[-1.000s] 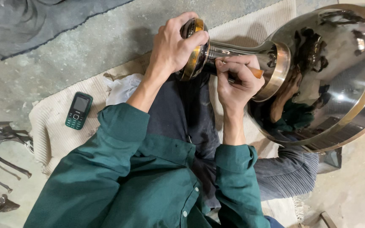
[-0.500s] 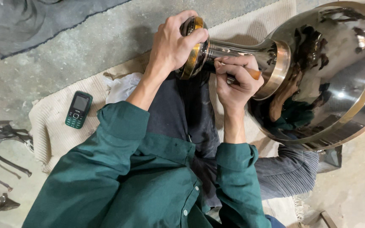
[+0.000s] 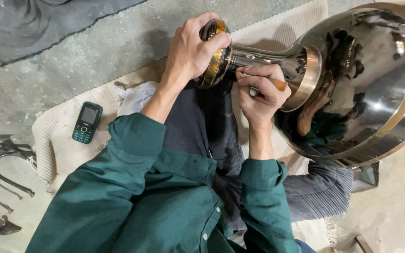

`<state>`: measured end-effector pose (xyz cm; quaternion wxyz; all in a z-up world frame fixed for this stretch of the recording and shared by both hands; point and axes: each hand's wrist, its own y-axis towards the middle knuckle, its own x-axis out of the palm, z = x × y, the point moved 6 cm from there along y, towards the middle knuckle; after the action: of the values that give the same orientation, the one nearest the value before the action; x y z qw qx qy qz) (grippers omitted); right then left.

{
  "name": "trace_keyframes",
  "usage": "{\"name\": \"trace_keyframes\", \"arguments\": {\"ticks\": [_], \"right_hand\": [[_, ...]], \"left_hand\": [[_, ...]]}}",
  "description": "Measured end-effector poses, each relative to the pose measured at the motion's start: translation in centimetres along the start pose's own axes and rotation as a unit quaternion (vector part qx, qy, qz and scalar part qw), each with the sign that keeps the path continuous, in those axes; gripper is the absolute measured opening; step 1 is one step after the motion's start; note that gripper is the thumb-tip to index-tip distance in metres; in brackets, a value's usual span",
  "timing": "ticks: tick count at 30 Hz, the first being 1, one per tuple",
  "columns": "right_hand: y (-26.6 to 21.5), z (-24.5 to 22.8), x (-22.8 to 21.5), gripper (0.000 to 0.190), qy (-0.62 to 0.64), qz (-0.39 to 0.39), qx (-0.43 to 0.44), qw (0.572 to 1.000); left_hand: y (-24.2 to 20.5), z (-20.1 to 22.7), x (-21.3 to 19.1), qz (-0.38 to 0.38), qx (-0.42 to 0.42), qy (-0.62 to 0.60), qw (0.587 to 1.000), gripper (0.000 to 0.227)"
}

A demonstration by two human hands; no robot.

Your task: The person sits on the floor and uses a small tool to rub and polish the neck and base of a large, shiny metal vessel. The person holds the vessel steady with one hand while working on the surface with the other.

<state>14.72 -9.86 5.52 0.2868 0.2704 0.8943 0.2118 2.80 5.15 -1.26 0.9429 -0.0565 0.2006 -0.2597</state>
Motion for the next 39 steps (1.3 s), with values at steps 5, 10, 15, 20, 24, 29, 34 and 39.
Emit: {"name": "trace_keyframes", "arguments": {"ticks": [5, 10, 15, 20, 24, 29, 34, 39], "right_hand": [[0.0, -0.2, -0.1, 0.019, 0.005, -0.019, -0.02, 1.0], [0.4, -0.5, 0.0, 0.019, 0.006, -0.022, -0.013, 1.0], [0.2, -2.0, -2.8, 0.016, 0.032, 0.033, 0.059, 0.997], [-3.8, -8.1, -13.9, 0.02, -0.149, 0.258, 0.07, 0.952], [-7.4, -6.3, -19.7, 0.024, -0.195, 0.269, 0.215, 0.918], [-11.8, -1.8, -22.4, 0.009, -0.026, 0.2, 0.311, 0.929], [-5.9, -3.5, -26.0, 0.03, -0.22, 0.096, 0.329, 0.914], [6.1, -2.6, -24.6, 0.025, -0.207, 0.084, 0.45, 0.865]], "left_hand": [[0.2, -0.1, -0.1, 0.035, 0.048, -0.005, 0.998, 0.066], [0.1, -0.2, -0.1, 0.045, 0.058, 0.01, 0.997, 0.069], [0.0, -0.2, -0.2, 0.033, 0.061, 0.014, 0.997, 0.07], [-0.2, -0.7, -0.1, 0.0, 0.086, -0.022, 0.996, 0.077], [-0.9, -0.5, -0.3, -0.023, 0.173, -0.094, 0.98, 0.088], [-1.1, -1.0, -0.5, -0.031, 0.206, -0.084, 0.974, 0.096], [-0.3, -0.4, -1.9, -0.047, 0.14, -0.031, 0.989, 0.104], [0.0, -0.9, -2.5, -0.099, -0.015, 0.008, 0.995, 0.099]]}}
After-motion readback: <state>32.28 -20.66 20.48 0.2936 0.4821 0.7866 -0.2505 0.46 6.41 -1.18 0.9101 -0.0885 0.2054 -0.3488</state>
